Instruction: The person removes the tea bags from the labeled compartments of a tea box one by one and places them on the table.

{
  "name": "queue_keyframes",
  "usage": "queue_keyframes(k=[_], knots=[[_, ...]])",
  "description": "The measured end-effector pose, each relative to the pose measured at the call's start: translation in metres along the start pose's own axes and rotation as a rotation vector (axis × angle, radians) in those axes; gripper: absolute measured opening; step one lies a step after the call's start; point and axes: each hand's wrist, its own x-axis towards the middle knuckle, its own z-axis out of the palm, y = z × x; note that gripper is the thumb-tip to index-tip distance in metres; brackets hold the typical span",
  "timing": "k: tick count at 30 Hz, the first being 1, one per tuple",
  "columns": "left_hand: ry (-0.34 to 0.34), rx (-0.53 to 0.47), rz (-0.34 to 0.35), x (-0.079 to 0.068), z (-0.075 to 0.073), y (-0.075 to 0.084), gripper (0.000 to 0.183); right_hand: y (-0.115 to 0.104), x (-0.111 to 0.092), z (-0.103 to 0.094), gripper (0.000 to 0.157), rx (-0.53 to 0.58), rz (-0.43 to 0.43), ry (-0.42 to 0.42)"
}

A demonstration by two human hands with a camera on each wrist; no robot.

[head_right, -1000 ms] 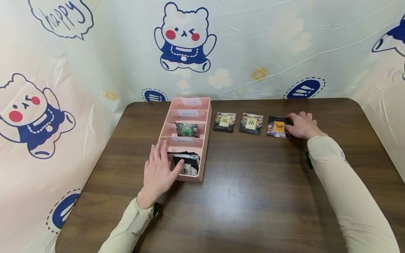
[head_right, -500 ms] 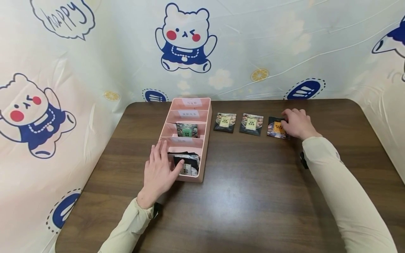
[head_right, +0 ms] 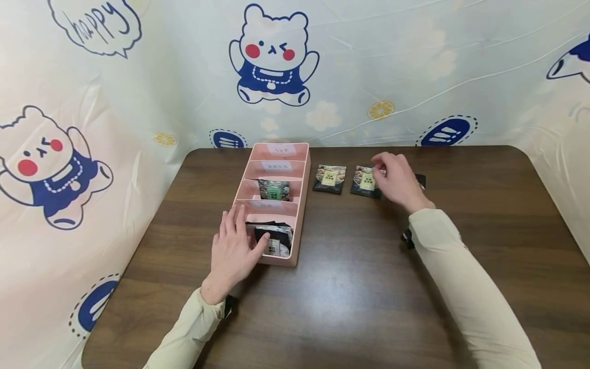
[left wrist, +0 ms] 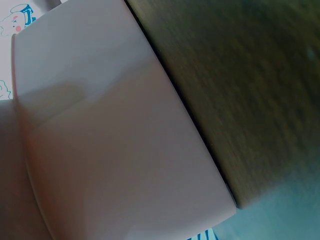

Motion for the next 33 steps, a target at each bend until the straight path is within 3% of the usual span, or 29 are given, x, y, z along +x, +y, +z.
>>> queue_keyframes(k=[7,12,18,24,33], knots=[[0.003,0.008,-0.004,0.0,0.0,0.0,0.09,-0.044,0.0,0.025,0.028,0.253,0.064,0.017],[0.006,0.01,0.0,0.0,-0.001,-0.001,0.09,-0.077,0.005,0.044,0.028,0.329,0.014,-0.032],[-0.001,0.005,-0.004,0.0,0.0,-0.001,0.09,-0.107,0.008,0.072,0.029,0.316,-0.058,-0.115],[-0.002,0.0,0.002,0.0,0.001,-0.001,0.09,-0.122,0.008,0.093,0.029,0.326,-0.099,-0.119],[0.005,0.006,0.004,0.0,0.001,-0.002,0.09,-0.137,0.011,0.108,0.029,0.086,-0.102,-0.147]])
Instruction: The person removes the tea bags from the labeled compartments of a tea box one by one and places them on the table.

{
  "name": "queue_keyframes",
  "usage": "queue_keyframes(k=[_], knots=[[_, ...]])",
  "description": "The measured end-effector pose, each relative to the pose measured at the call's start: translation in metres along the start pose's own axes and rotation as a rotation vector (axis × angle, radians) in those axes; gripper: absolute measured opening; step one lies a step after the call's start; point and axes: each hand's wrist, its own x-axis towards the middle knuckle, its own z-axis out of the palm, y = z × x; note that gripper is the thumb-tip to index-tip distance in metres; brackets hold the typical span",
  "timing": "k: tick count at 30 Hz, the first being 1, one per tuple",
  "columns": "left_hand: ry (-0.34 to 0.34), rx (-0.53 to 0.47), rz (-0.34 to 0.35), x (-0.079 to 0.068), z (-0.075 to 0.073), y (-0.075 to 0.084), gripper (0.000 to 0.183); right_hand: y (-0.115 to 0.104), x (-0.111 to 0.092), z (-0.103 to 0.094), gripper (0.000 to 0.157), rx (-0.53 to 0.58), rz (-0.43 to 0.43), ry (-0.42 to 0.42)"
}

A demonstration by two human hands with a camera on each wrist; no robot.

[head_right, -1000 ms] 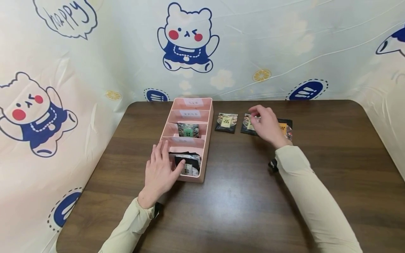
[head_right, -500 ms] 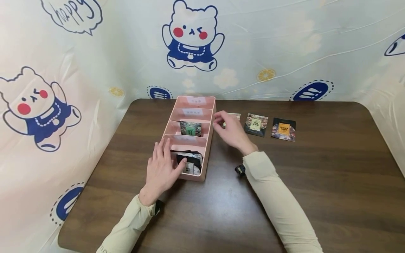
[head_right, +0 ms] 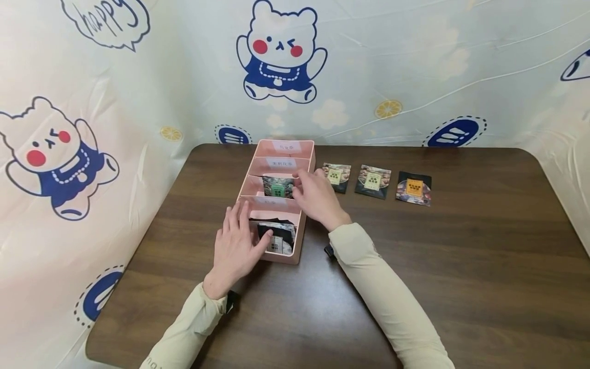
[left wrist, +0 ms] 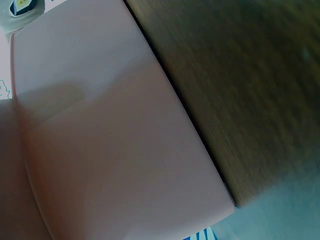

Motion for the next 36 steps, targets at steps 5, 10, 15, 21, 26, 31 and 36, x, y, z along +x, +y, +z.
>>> queue_keyframes(k=[5,10,15,21,26,31,36], knots=[[-0.009,0.003,-0.003,0.001,-0.001,0.001,0.09,-0.004,0.004,0.006,0.029,-0.112,0.03,0.02],[-0.011,0.003,-0.003,0.001,-0.001,0.001,0.09,-0.006,0.007,0.013,0.033,-0.094,0.084,0.03],[-0.004,0.008,-0.001,0.001,-0.001,0.002,0.09,-0.007,0.008,0.017,0.035,-0.058,0.126,0.063],[0.007,0.008,0.002,0.0,0.0,0.002,0.09,-0.007,0.009,0.019,0.033,-0.026,0.157,0.085],[0.005,0.008,0.002,0.001,0.0,0.002,0.089,-0.008,0.008,0.019,0.025,-0.031,0.168,0.084],[-0.006,0.007,-0.004,0.0,0.0,0.002,0.089,-0.009,0.007,0.021,0.017,-0.066,0.162,0.076],[-0.007,0.003,-0.007,0.0,-0.001,0.002,0.089,-0.009,0.008,0.023,0.016,-0.086,0.162,0.074]])
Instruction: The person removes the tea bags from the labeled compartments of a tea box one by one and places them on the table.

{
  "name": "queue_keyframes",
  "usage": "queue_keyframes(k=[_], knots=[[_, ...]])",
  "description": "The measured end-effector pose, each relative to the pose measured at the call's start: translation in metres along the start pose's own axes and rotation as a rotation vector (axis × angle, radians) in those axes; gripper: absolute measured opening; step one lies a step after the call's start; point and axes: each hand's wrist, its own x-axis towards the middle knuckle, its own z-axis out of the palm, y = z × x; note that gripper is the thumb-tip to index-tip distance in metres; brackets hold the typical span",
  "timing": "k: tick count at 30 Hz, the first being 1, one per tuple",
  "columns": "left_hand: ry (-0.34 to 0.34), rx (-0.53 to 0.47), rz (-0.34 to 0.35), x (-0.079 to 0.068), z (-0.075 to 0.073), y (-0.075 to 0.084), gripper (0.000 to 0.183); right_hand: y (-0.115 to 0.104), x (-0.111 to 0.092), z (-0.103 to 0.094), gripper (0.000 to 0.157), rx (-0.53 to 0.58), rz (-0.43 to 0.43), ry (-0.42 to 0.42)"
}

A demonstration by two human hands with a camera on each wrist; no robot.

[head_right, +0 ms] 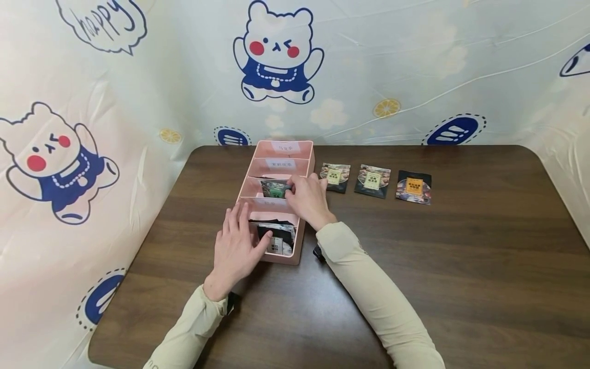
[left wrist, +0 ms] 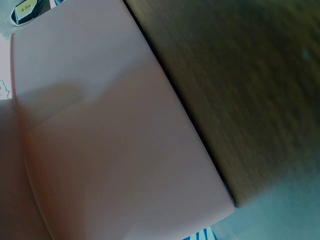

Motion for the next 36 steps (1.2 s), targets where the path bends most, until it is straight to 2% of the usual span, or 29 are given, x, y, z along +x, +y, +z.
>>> queue_keyframes(k=[11,17,36], knots=[[0.038,0.023,0.01,-0.0004,0.0014,-0.0012,0.089,-0.0017,-0.0003,-0.0007,0.018,0.002,0.005,-0.031],[0.03,0.019,0.009,-0.0002,0.0015,-0.0022,0.09,-0.0025,0.0003,-0.0008,0.017,-0.01,0.022,-0.051],[0.031,0.014,0.007,0.0004,0.0013,-0.0014,0.089,0.0033,0.0028,0.0001,0.019,-0.076,-0.025,0.007]])
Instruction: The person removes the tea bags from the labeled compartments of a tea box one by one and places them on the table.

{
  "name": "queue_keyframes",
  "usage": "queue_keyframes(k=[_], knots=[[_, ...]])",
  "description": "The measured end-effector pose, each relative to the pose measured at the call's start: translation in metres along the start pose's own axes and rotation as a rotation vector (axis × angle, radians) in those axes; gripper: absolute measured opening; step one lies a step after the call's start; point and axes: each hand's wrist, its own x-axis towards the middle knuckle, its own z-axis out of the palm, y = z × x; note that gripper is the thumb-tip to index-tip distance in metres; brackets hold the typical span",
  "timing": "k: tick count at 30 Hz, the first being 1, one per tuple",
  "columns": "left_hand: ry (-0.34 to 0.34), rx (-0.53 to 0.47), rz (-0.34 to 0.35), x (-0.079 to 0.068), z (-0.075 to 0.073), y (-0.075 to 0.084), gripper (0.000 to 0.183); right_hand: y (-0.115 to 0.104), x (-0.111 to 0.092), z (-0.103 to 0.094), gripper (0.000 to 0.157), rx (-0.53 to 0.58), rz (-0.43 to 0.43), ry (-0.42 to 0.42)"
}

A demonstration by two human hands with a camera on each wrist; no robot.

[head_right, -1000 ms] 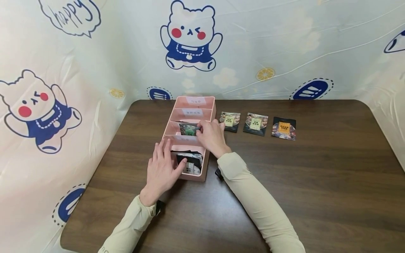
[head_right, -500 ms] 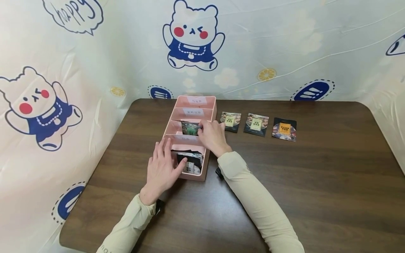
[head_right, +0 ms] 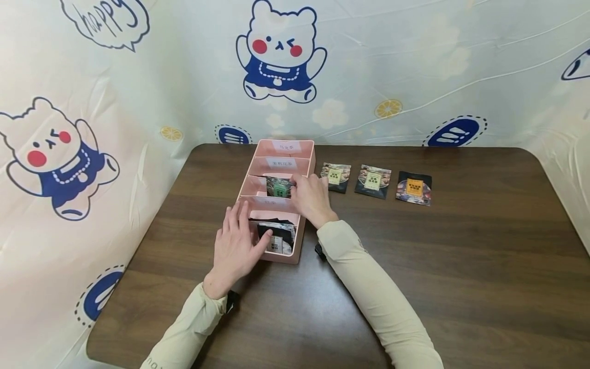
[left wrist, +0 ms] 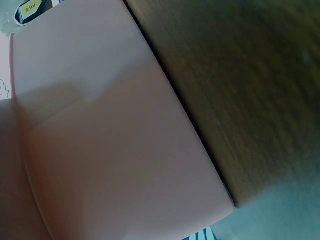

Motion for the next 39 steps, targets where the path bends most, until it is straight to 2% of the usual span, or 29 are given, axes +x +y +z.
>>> queue_keyframes(k=[10,26,31,39], knots=[[-0.011,-0.007,-0.001,0.0,-0.001,0.0,0.089,0.002,-0.002,-0.002,0.019,0.016,-0.015,-0.003],[-0.009,-0.009,0.006,0.0,-0.001,0.001,0.088,0.005,-0.002,-0.013,0.018,0.035,-0.053,0.051],[-0.009,-0.01,0.008,0.0,-0.001,0.001,0.088,0.003,-0.002,-0.02,0.021,0.062,-0.077,0.056],[-0.002,0.001,0.012,0.0,0.0,0.0,0.089,0.001,-0.002,-0.034,0.022,0.087,-0.1,0.111]])
